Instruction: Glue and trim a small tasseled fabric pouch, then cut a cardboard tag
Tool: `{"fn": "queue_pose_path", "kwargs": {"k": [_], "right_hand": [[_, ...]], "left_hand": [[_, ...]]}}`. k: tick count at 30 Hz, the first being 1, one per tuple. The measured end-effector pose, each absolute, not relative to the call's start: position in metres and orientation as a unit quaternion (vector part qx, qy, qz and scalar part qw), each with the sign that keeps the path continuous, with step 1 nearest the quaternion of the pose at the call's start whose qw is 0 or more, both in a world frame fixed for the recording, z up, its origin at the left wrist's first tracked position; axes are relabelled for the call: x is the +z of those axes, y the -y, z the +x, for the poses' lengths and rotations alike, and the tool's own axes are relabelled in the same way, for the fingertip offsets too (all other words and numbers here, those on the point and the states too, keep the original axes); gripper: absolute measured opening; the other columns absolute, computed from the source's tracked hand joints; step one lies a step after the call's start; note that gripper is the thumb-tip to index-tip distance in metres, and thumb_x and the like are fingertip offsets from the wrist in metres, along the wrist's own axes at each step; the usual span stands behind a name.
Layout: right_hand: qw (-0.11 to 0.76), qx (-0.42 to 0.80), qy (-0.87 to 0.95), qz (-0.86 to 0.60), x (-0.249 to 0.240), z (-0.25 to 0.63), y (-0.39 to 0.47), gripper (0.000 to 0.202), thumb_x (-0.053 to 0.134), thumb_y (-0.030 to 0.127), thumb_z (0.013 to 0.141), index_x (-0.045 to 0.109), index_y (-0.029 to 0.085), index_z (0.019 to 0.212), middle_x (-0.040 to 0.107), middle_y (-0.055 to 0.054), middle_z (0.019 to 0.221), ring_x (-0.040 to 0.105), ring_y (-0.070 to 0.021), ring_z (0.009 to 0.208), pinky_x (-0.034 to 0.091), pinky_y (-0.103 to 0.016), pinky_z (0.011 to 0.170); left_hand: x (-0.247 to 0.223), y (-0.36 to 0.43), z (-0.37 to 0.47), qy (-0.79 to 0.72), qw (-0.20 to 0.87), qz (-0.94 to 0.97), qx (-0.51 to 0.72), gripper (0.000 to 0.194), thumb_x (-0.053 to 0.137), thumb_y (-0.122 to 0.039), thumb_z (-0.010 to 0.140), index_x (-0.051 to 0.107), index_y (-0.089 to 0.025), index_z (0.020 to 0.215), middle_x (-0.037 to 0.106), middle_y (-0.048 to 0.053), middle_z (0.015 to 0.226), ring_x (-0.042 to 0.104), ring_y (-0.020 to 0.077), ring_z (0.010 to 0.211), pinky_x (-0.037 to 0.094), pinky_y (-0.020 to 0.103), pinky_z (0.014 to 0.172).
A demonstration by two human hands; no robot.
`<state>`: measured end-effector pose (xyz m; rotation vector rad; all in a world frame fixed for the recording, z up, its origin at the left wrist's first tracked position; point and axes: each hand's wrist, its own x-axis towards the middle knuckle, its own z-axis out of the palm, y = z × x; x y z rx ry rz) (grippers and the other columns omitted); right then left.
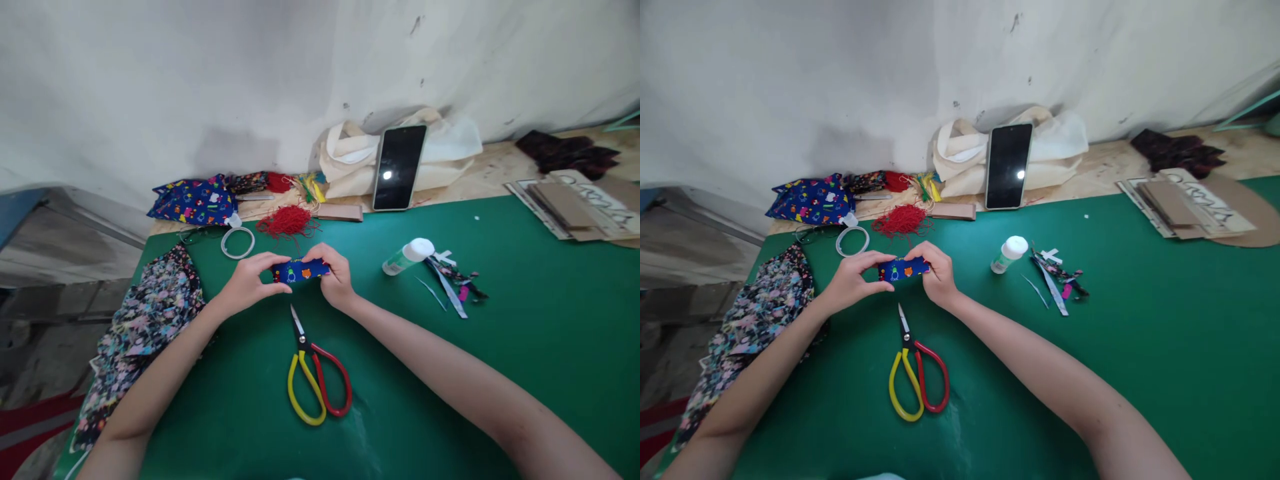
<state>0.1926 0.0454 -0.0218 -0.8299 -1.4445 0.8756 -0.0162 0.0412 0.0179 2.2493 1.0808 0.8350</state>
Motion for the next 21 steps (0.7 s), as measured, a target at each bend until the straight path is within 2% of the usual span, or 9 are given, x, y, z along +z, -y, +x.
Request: {"fn": "queue_pose_path", "kwargs": {"k": [2, 6, 10, 13, 16, 21], "right_hand": [[0.583, 0.39, 0.608, -0.372, -0.023, 0.191, -0.045, 0.017, 0.047, 0.017, 0.078, 0.061, 0.022, 0.087, 0.066, -0.002, 0.083, 0.061, -0.0174, 0.078, 0.047, -0.033, 0.074], [0.57, 0.435, 0.56, -0.416, -0.027, 0.187, -0.048, 0.036, 0.05, 0.017, 0.082, 0.044, 0.026, 0.117, 0.062, 0.001, 0.086, 0.056, -0.0133, 0.067, 0.044, -0.027, 0.063], [0.562, 0.466, 0.519, -0.444, -0.03, 0.185, -0.053, 0.033, 0.051, 0.028, 0.088, 0.034, 0.026, 0.116, 0.058, 0.003, 0.083, 0.05, -0.0114, 0.061, 0.041, -0.025, 0.059], [0.554, 0.475, 0.516, -0.449, -0.029, 0.185, -0.053, 0.031, 0.053, 0.029, 0.085, 0.035, 0.025, 0.111, 0.056, 0.004, 0.082, 0.051, -0.0117, 0.066, 0.04, -0.026, 0.062], [0.538, 0.484, 0.525, -0.448, -0.026, 0.185, -0.052, 0.028, 0.053, 0.029, 0.085, 0.037, 0.024, 0.108, 0.054, 0.004, 0.077, 0.05, -0.0123, 0.065, 0.039, -0.026, 0.062], [0.514, 0.489, 0.543, -0.45, -0.024, 0.186, -0.05, 0.023, 0.05, 0.031, 0.086, 0.04, 0.023, 0.105, 0.052, 0.005, 0.073, 0.05, -0.0135, 0.064, 0.038, -0.028, 0.063]], "left_hand": [[0.026, -0.04, -0.018, -0.377, 0.149, 0.875, 0.265, 0.043, 0.075, -0.039, 0.084, 0.067, -0.018, 0.12, 0.074, 0.011, 0.109, 0.07, 0.0219, 0.096, 0.058, 0.035, 0.088], [0.043, -0.06, -0.027, -0.389, 0.007, 0.895, 0.22, 0.034, 0.065, -0.025, 0.091, 0.062, -0.015, 0.123, 0.071, 0.013, 0.113, 0.069, 0.0237, 0.104, 0.058, 0.038, 0.093], [0.064, -0.132, -0.055, -0.46, -0.077, 0.849, 0.248, 0.038, 0.072, -0.025, 0.083, 0.064, -0.014, 0.119, 0.065, 0.014, 0.116, 0.063, 0.0272, 0.111, 0.052, 0.043, 0.101], [0.074, -0.2, -0.075, -0.503, -0.086, 0.83, 0.225, 0.045, 0.077, -0.025, 0.078, 0.065, -0.014, 0.12, 0.062, 0.014, 0.114, 0.061, 0.0279, 0.109, 0.049, 0.044, 0.102], [0.078, -0.252, -0.078, -0.505, -0.057, 0.841, 0.185, 0.044, 0.074, -0.024, 0.076, 0.066, -0.014, 0.119, 0.061, 0.013, 0.115, 0.06, 0.0268, 0.107, 0.049, 0.042, 0.102], [0.075, -0.289, -0.067, -0.497, -0.036, 0.857, 0.129, 0.05, 0.071, -0.035, 0.08, 0.065, -0.015, 0.125, 0.06, 0.013, 0.119, 0.057, 0.0293, 0.113, 0.046, 0.044, 0.103]]}}
